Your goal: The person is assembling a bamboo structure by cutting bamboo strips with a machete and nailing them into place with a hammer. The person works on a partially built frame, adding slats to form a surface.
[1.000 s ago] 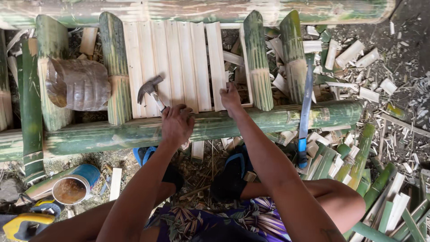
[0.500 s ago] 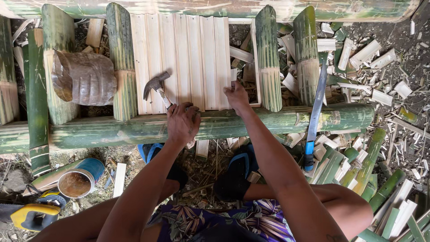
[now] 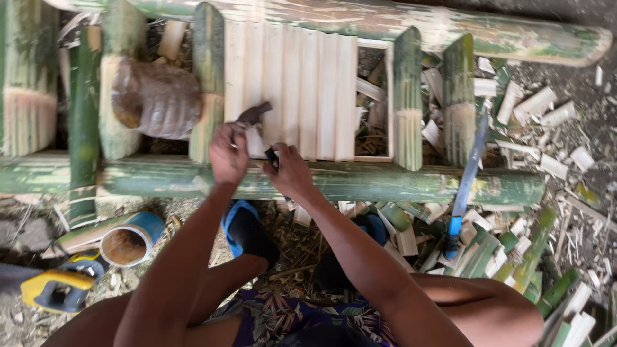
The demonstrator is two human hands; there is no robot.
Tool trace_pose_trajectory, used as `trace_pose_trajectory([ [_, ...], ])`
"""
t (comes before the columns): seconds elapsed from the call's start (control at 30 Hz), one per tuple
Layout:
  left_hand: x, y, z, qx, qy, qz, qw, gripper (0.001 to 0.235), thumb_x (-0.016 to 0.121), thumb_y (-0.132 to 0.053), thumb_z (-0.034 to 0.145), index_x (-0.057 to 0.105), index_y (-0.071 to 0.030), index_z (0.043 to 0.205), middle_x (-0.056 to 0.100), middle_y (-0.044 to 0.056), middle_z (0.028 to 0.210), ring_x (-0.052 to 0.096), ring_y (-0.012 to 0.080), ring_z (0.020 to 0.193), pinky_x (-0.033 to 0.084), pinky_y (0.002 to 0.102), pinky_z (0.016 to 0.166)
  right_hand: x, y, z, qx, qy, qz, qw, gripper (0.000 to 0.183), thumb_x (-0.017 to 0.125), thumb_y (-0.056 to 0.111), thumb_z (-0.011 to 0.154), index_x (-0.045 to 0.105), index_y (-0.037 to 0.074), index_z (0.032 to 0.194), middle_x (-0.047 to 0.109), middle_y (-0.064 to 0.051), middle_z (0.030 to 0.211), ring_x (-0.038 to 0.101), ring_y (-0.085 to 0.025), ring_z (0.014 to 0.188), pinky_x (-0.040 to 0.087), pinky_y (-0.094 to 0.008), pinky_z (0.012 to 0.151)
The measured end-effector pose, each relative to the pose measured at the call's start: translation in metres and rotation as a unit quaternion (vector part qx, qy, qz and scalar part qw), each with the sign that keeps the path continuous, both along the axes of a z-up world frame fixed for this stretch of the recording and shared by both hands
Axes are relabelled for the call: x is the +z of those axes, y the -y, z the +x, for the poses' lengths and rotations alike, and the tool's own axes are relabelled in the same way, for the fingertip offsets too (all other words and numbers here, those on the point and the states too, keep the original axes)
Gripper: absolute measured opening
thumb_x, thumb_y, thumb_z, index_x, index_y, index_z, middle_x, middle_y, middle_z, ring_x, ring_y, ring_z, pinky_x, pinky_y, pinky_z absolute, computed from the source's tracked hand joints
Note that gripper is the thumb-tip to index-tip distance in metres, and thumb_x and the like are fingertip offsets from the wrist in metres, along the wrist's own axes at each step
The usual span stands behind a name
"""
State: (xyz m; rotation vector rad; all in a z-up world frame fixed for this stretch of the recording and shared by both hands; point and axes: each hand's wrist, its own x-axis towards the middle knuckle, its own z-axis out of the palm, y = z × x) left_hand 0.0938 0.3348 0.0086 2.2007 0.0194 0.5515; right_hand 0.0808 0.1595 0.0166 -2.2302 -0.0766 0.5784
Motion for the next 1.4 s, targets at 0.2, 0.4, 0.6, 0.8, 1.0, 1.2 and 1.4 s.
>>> trace_pose_trajectory([
  [0.2,0.025,-0.144,0.013,0.134,0.084,0.015,0.987,0.009,0.056,-0.003,0.105,0.064,-0.001,0.106,0.064,0.021,0.101,0.064,0.0399,0.092,0.052,0.049,0.085,-0.024,-0.061,0.014,0.008,0.061,-0.094,0.994,0.045,0.072,0.026,0.092,0.052,0.001,0.125,0.059,-0.020,0.106,0.063,-0.036,0.087,0.053,-0.051,0.070],
  [0.4,-0.038,-0.229,0.067,0.016,-0.023,0.048,0.998,0.018,0.068,-0.009,0.093,0.076,-0.007,0.109,0.074,0.020,0.109,0.072,0.0390,0.099,0.058,0.042,0.086,-0.063,-0.077,0.011,-0.040,0.081,-0.046,0.995,0.043,0.063,0.025,0.097,0.045,0.004,0.129,0.055,-0.014,0.089,0.054,-0.029,0.068,0.043,-0.052,0.057],
  [0.6,-0.106,-0.250,0.144,0.084,-0.498,0.082,0.859,0.026,0.066,-0.021,0.095,0.072,-0.002,0.111,0.073,0.021,0.115,0.072,0.0334,0.102,0.054,0.043,0.089,-0.065,-0.078,0.015,-0.016,0.084,-0.077,0.993,0.041,0.060,0.024,0.099,0.041,0.004,0.129,0.053,-0.011,0.073,0.051,-0.025,0.053,0.040,-0.048,0.046],
  [0.8,-0.105,-0.241,0.147,0.112,-0.522,0.080,0.842,0.033,0.059,-0.027,0.107,0.073,0.002,0.115,0.075,0.023,0.116,0.075,0.0317,0.096,0.059,0.040,0.085,-0.057,-0.079,0.014,-0.023,0.056,-0.084,0.995,0.043,0.061,0.023,0.097,0.041,0.005,0.130,0.055,-0.011,0.070,0.054,-0.026,0.052,0.041,-0.049,0.045],
  [1.0,-0.074,-0.247,0.099,0.103,-0.395,-0.024,0.912,0.024,0.081,-0.028,0.092,0.081,-0.017,0.113,0.080,0.010,0.102,0.073,0.0184,0.082,0.058,0.032,0.079,-0.046,-0.083,0.014,-0.034,0.064,-0.061,0.996,0.037,0.063,0.023,0.096,0.046,0.005,0.124,0.059,-0.011,0.071,0.059,-0.023,0.055,0.045,-0.046,0.047],
  [1.2,-0.058,-0.243,0.074,0.126,-0.058,-0.225,0.964,0.009,0.067,0.006,0.084,0.072,-0.001,0.088,0.075,0.005,0.087,0.063,0.0061,0.074,0.058,0.025,0.063,-0.053,-0.067,0.006,-0.066,0.078,0.067,0.992,0.037,0.062,0.019,0.096,0.051,0.002,0.127,0.060,-0.008,0.071,0.061,-0.018,0.055,0.047,-0.042,0.046],
  [1.4,0.007,-0.198,0.054,0.155,0.032,-0.177,0.971,0.015,0.072,0.000,0.097,0.057,0.001,0.097,0.067,0.005,0.080,0.065,0.0108,0.070,0.057,0.026,0.064,-0.059,0.012,-0.015,-0.064,0.152,0.246,0.955,0.030,0.059,0.016,0.105,0.057,0.000,0.130,0.063,-0.005,0.087,0.054,-0.011,0.073,0.048,-0.032,0.065],
])
